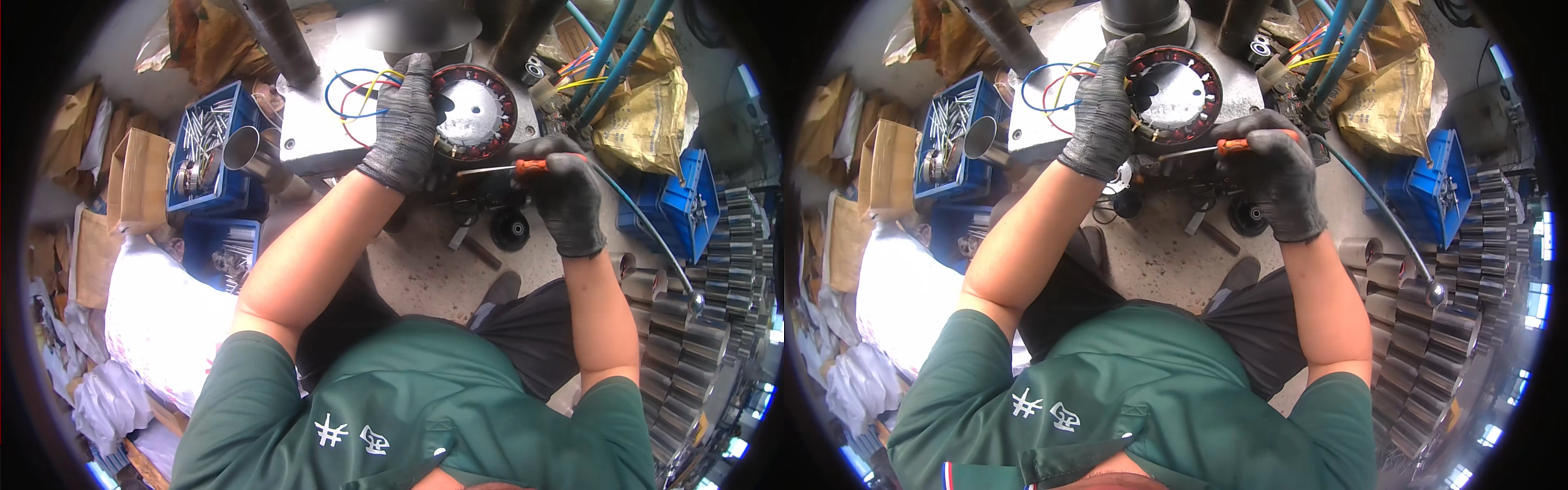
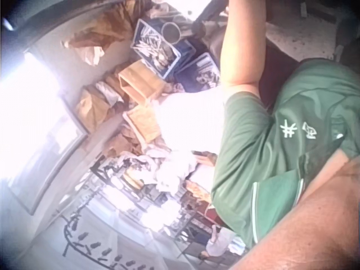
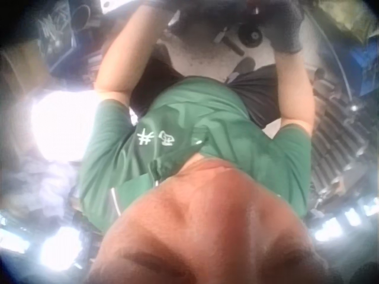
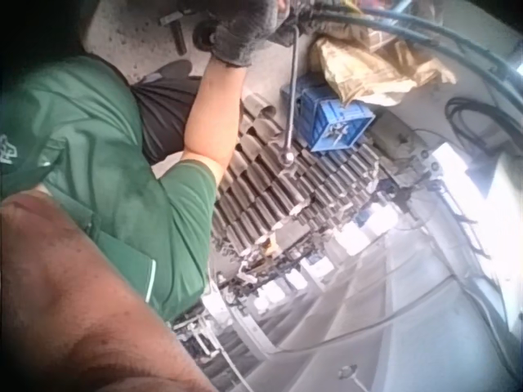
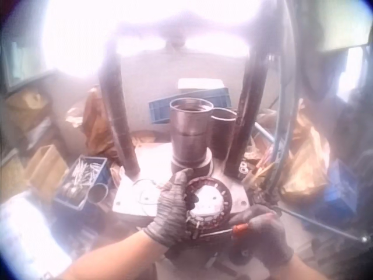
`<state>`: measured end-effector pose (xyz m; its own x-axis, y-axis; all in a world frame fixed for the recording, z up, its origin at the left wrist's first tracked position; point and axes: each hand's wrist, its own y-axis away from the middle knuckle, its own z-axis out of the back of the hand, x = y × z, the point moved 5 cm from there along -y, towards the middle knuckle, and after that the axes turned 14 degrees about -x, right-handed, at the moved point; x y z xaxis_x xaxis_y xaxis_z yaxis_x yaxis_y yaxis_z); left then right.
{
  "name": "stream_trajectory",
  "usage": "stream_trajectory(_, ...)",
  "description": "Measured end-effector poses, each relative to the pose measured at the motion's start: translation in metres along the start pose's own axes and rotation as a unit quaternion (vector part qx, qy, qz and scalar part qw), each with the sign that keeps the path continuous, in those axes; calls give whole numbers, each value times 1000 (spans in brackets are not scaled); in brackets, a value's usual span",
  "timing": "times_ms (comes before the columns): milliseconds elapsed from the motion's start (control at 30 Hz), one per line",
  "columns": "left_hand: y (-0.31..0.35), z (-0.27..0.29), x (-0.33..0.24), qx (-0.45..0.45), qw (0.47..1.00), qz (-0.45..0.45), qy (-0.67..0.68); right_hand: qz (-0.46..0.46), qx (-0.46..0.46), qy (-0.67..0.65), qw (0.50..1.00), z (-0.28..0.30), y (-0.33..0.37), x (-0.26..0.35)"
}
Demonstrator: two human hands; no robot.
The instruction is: Assembling and pressing motor components using industrial machinery.
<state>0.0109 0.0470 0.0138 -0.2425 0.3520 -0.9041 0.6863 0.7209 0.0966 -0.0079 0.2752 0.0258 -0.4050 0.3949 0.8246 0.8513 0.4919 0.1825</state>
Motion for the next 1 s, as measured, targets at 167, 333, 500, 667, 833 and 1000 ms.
stream_trajectory(167, -6, 3, 1, -17, 999, 45, 22, 416, 31, 362, 834, -9, 18, 42)
stream_trajectory(333, -4, 2, -2, -19, 997, 57, 46, 539, -127, 400, 730, -3, 13, 56)
stream_trajectory(500, 5, 1, -15, 3, 999, -36, -19, 298, -76, 198, 931, -2, 9, 44)
stream_trajectory(667, 8, -1, -17, 22, 994, -100, -27, 386, -52, 165, 906, -10, 26, 51)
stream_trajectory(833, 9, -2, -18, 31, 988, -146, -43, 355, -65, 316, 877, -11, 18, 35)
stream_trajectory(1000, 7, -2, -11, 21, 998, -47, -47, 312, -78, 177, 930, -6, 14, 35)
